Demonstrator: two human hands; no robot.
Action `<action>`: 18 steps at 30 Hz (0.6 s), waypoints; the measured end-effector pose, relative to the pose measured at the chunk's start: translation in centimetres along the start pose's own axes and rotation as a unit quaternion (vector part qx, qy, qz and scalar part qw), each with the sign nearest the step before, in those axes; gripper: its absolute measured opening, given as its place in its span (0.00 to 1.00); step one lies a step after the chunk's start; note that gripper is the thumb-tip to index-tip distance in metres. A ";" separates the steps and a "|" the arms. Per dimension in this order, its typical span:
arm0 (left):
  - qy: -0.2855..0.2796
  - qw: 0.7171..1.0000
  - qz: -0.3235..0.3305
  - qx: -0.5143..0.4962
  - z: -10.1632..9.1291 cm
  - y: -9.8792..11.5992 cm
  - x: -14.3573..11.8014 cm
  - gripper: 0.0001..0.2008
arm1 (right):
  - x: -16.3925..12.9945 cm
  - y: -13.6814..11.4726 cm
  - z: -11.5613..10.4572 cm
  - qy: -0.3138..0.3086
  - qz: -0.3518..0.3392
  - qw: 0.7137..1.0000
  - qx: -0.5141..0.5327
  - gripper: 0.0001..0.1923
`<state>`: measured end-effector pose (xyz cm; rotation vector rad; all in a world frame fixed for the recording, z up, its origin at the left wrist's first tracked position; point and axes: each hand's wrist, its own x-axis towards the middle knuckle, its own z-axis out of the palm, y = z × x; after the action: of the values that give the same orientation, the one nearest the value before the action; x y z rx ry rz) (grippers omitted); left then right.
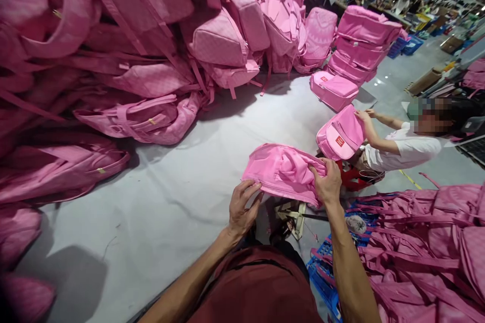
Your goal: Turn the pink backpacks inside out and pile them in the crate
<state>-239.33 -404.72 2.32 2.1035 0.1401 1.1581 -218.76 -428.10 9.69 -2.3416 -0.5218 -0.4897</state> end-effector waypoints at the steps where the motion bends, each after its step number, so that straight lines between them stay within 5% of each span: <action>1: -0.011 1.000 0.020 0.004 -0.2 -0.5 0.2 0.23 | 0.0 -0.1 0.0 0.000 -0.001 1.000 0.002 0.24; 6: -0.081 0.989 0.126 0.010 -1.4 -2.9 1.2 0.29 | -0.1 -0.2 0.2 -0.007 -0.011 1.000 0.011 0.24; 10: -0.109 0.984 0.143 0.013 -1.8 -6.1 1.0 0.25 | -0.1 -0.4 0.4 -0.014 -0.022 1.000 0.008 0.25; 14: -0.170 0.983 0.050 0.035 -2.0 -10.0 -0.6 0.13 | 0.3 -1.3 1.2 -0.021 -0.040 0.999 -0.006 0.26; 18: -0.108 0.993 -0.045 0.033 -2.3 -8.7 -0.7 0.18 | 0.9 -3.7 2.7 -0.025 -0.063 0.997 -0.035 0.25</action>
<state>-239.46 -397.37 -2.94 2.2421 0.1721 0.8772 -219.24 -423.53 10.20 -2.4031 -0.6887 -0.5162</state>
